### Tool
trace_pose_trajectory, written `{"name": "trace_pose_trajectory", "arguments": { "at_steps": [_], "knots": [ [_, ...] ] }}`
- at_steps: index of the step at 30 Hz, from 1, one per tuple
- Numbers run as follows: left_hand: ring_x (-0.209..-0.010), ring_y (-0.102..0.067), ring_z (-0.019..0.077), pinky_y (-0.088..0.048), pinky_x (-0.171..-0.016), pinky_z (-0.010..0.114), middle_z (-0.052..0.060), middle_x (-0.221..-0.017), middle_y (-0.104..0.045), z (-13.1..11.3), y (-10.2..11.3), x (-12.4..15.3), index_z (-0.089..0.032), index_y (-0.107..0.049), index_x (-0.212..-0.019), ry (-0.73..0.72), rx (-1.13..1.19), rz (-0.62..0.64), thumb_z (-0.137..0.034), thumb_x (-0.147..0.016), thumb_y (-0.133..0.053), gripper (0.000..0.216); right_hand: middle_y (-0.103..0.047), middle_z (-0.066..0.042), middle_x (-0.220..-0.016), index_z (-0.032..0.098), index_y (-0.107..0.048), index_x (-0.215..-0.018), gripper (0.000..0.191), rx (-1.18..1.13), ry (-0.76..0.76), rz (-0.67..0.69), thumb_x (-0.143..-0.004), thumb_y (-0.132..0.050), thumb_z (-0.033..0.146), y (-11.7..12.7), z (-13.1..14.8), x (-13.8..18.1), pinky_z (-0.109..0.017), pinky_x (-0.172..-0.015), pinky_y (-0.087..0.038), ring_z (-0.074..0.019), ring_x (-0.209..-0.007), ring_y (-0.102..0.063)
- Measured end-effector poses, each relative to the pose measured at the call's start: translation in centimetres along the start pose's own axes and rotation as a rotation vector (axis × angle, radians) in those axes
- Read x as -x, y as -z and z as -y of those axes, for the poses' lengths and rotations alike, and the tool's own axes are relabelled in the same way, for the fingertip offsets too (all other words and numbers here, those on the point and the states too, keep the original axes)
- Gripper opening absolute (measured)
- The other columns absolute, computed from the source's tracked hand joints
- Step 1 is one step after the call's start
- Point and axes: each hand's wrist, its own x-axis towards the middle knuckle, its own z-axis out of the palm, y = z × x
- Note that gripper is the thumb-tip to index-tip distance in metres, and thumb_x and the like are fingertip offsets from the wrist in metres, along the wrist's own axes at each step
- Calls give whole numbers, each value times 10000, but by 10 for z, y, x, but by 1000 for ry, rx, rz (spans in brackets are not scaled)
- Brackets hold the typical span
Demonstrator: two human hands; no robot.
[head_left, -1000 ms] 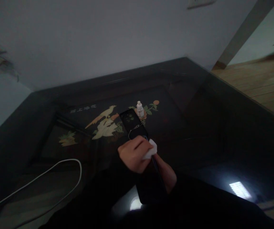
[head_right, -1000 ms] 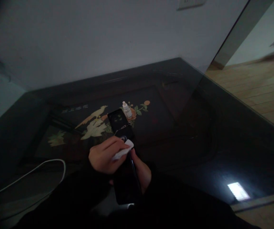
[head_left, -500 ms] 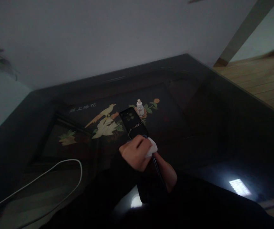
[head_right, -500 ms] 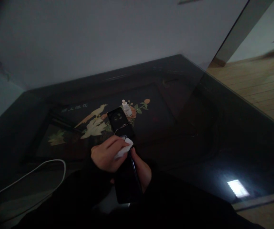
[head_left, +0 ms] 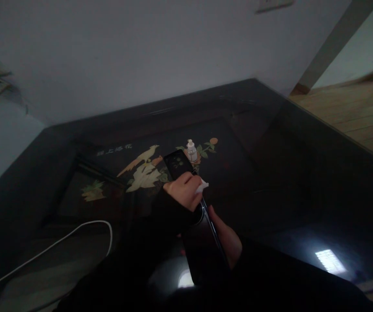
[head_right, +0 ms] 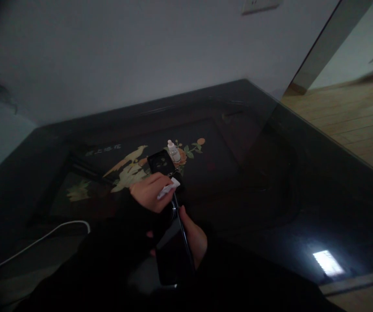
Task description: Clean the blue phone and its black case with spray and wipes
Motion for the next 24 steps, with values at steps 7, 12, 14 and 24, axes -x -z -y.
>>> {"name": "trace_pose_trajectory", "arguments": {
  "at_steps": [7,12,14,24],
  "knots": [
    [-712,-592,110,-419,-625,233,25,-800,-655,41,2,-12,-202,-644,-861,-458,262,7,-261,-813,-425,231,-570,-127,-1113,151,-528,-1109,594,-268,-39,39,-859,-181,563,-3,2,-1,-431,-796,-436,-225,-932,-584],
    [-802,-589,122,-369,-753,297,11,-812,-684,53,4,-19,-233,-654,-852,-664,285,37,-304,-851,-387,277,-543,-124,-1163,144,-517,-1120,599,-290,-80,22,-864,-164,556,-5,3,1,-411,-760,-454,-220,-922,-589],
    [-823,-590,124,-359,-765,307,-4,-815,-689,60,8,-19,-248,-651,-853,-673,255,34,-300,-854,-379,277,-518,-130,-1199,124,-525,-1116,625,-287,-84,22,-865,-152,558,-5,3,2,-389,-741,-464,-222,-943,-582],
    [-825,-595,105,-357,-778,290,-42,-785,-692,46,9,-19,-270,-642,-811,-692,221,-16,-285,-866,-395,254,-549,-122,-1163,122,-569,-1070,656,-292,-96,4,-863,-130,564,-6,1,0,-369,-704,-478,-216,-916,-601]
  ]
}}
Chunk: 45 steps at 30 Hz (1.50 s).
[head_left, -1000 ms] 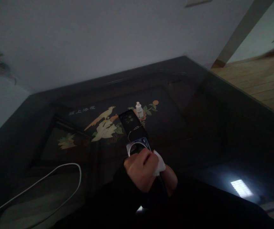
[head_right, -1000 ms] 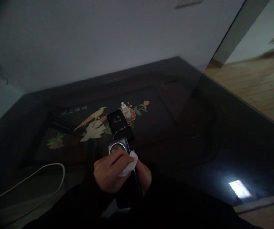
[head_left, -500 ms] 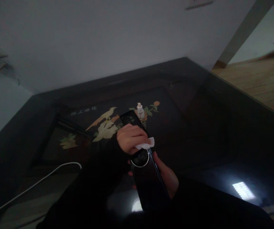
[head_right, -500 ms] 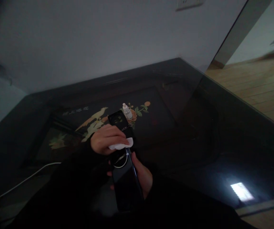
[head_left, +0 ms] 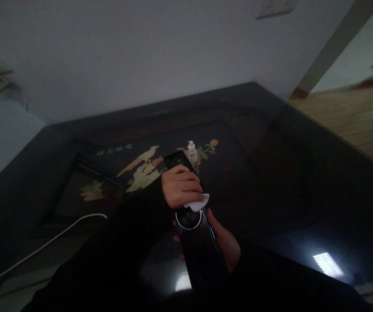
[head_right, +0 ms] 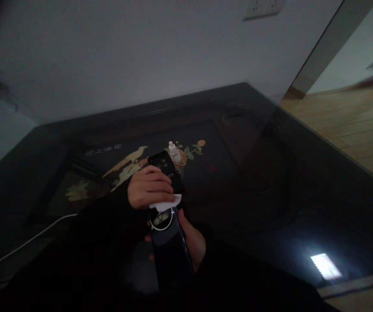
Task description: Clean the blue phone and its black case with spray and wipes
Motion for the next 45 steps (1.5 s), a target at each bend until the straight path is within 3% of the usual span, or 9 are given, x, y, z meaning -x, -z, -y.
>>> {"name": "trace_pose_trajectory", "arguments": {
  "at_steps": [4,8,16,20,25,28,34,41,45],
  "knots": [
    [-826,-590,130,-363,-767,310,-14,-795,-691,8,1,6,-251,-639,-846,-13,-32,-12,-314,-889,-316,332,-565,-136,-1137,123,-544,-1098,634,-20,-7,-15,-867,-142,556,-1,0,0,-407,-744,-464,-218,-909,-601],
    [-803,-592,119,-369,-756,299,-24,-792,-687,12,0,15,-246,-634,-841,-28,-51,-54,-284,-872,-366,272,-572,-138,-1120,127,-540,-1094,631,-3,-16,-34,-867,-135,555,-5,1,1,-427,-780,-444,-216,-894,-599],
    [-659,-611,114,-440,-603,237,42,-729,-669,15,-6,30,-145,-633,-801,259,-42,-253,-174,-743,-548,107,-503,-115,-1225,140,-562,-1073,657,39,20,8,-862,-109,565,-4,3,1,-384,-748,-459,-211,-950,-573],
    [-644,-608,116,-450,-592,234,34,-725,-664,5,-12,27,-157,-643,-795,269,-21,-220,-177,-739,-534,124,-527,-125,-1189,137,-567,-1051,642,42,8,-4,-854,-146,580,-1,1,0,-405,-785,-440,-214,-947,-574],
    [-654,-615,114,-471,-602,220,38,-730,-667,6,-6,49,-160,-647,-808,302,-17,-129,-179,-758,-502,154,-531,-124,-1190,140,-553,-1085,637,35,21,-3,-858,-144,573,-1,0,0,-394,-757,-454,-208,-922,-584],
    [-644,-615,101,-480,-599,199,39,-716,-667,3,-3,51,-154,-650,-787,342,34,-145,-185,-765,-511,144,-542,-131,-1176,123,-565,-1068,666,22,7,1,-861,-114,567,-2,0,0,-371,-733,-466,-198,-901,-591],
    [-665,-614,96,-474,-606,193,34,-733,-667,-6,-17,20,-154,-654,-791,315,93,-189,-186,-757,-534,128,-602,-141,-1071,155,-508,-1157,645,18,-8,-26,-850,-136,584,-2,2,-1,-455,-805,-430,-223,-903,-601],
    [-634,-616,94,-488,-596,190,41,-702,-669,1,-2,51,-158,-654,-770,360,62,-180,-175,-766,-503,151,-587,-146,-1098,131,-536,-1115,652,19,3,-37,-852,-146,582,-7,4,3,-421,-818,-430,-211,-928,-588],
    [-644,-612,105,-474,-607,219,37,-706,-668,-3,-3,39,-165,-655,-767,304,65,-199,-195,-761,-518,140,-590,-130,-1094,138,-562,-1059,654,-2,-7,-61,-860,-111,567,-7,3,2,-406,-761,-454,-207,-905,-593]
  ]
}}
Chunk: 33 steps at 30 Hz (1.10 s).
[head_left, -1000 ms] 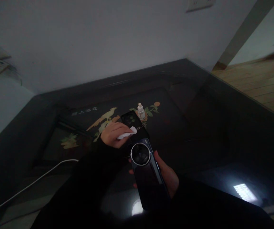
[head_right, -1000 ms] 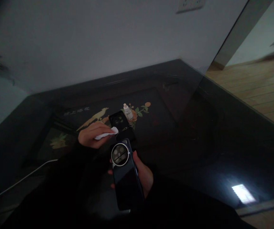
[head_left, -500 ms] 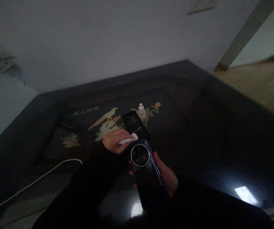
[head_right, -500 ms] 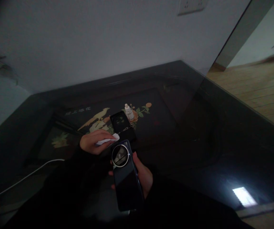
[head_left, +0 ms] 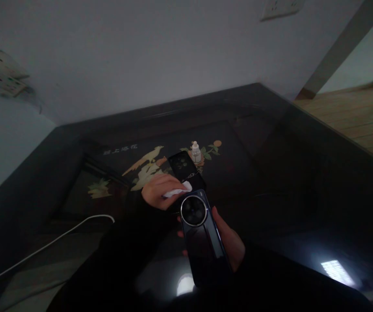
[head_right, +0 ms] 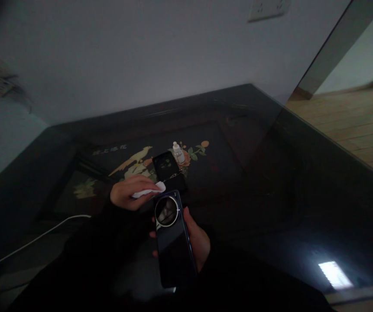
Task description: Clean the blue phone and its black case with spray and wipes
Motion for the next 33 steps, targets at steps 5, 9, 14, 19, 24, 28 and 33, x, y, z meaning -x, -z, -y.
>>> {"name": "trace_pose_trajectory", "arguments": {
  "at_steps": [5,9,14,19,24,28,33],
  "knots": [
    [-666,-605,121,-447,-619,257,21,-739,-666,-2,-15,-2,-195,-655,-805,17,-51,-11,-212,-759,-508,155,-592,-130,-1088,138,-562,-1060,648,-1,28,-3,-863,-115,563,-1,1,0,-414,-744,-457,-211,-879,-598],
    [-644,-611,106,-467,-601,223,29,-715,-669,6,-7,23,-163,-648,-799,40,-55,-16,-153,-742,-530,131,-581,-143,-1107,120,-534,-1105,668,-10,11,8,-859,-106,570,-2,1,1,-403,-763,-454,-209,-922,-585],
    [-672,-612,98,-489,-618,199,44,-747,-668,2,-9,26,-144,-644,-809,167,-29,-110,-139,-718,-588,107,-580,-152,-1108,98,-535,-1095,672,-15,9,21,-860,-118,569,0,0,1,-393,-743,-462,-207,-894,-595],
    [-618,-605,81,-482,-566,156,31,-715,-656,-11,-19,20,-141,-633,-755,208,-14,-225,-147,-697,-608,63,-595,-132,-1092,117,-540,-1099,678,-27,7,45,-853,-114,583,2,4,0,-389,-761,-457,-209,-935,-582],
    [-541,-574,76,-446,-504,159,9,-631,-636,-35,-11,35,-147,-627,-706,401,45,-217,-188,-704,-596,52,-597,-110,-1111,141,-568,-1080,701,-48,29,98,-854,-68,579,3,5,2,-410,-817,-433,-207,-953,-580],
    [-532,-563,84,-427,-517,178,11,-616,-637,-38,-14,26,-142,-623,-684,571,70,-276,-249,-695,-584,115,-624,-125,-1062,131,-546,-1113,658,-52,-2,82,-855,-138,579,5,-1,0,-446,-901,-370,-214,-965,-583],
    [-476,-503,82,-368,-450,180,-16,-540,-580,-32,-24,23,-152,-597,-650,752,31,-215,-295,-690,-567,151,-638,-108,-1043,129,-555,-1092,641,-96,5,67,-865,-139,562,4,-3,-1,-468,-920,-356,-223,-1002,-570]
  ]
}}
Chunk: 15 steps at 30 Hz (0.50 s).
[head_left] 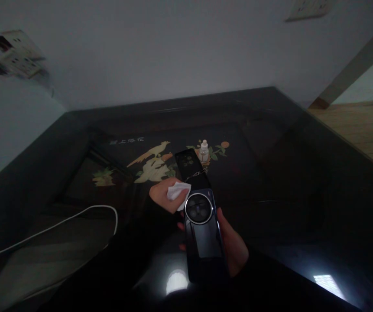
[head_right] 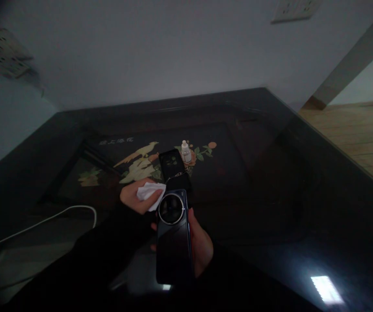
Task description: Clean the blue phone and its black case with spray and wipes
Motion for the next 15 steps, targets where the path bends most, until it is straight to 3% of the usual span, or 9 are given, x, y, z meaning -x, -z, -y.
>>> {"name": "trace_pose_trajectory", "arguments": {
  "at_steps": [6,9,13,15],
  "knots": [
    [-448,-482,72,-364,-449,176,-26,-516,-548,3,1,48,-159,-541,-634,76,95,10,-319,-740,-519,193,-669,-120,-908,110,-546,-1088,678,35,-22,-72,-851,-127,587,-4,4,-1,-431,-882,-390,-196,-832,-627],
    [-441,-456,67,-345,-437,175,-30,-514,-527,1,-2,42,-157,-531,-624,85,98,-40,-318,-728,-530,192,-667,-122,-911,100,-555,-1064,680,50,-49,-120,-844,-148,599,-6,5,0,-426,-874,-395,-198,-796,-633],
    [-445,-435,66,-328,-437,177,-34,-518,-509,3,-8,22,-155,-526,-627,100,72,-86,-318,-708,-541,182,-649,-117,-1001,133,-535,-1104,658,21,-2,-90,-852,-130,586,-6,5,0,-431,-878,-391,-204,-908,-607],
    [-438,-428,67,-327,-435,178,-37,-509,-495,3,-9,28,-158,-521,-626,112,65,-72,-319,-712,-535,183,-659,-111,-971,134,-549,-1085,665,27,-4,-75,-847,-133,595,-6,5,0,-421,-856,-406,-203,-884,-613]
  ]
}}
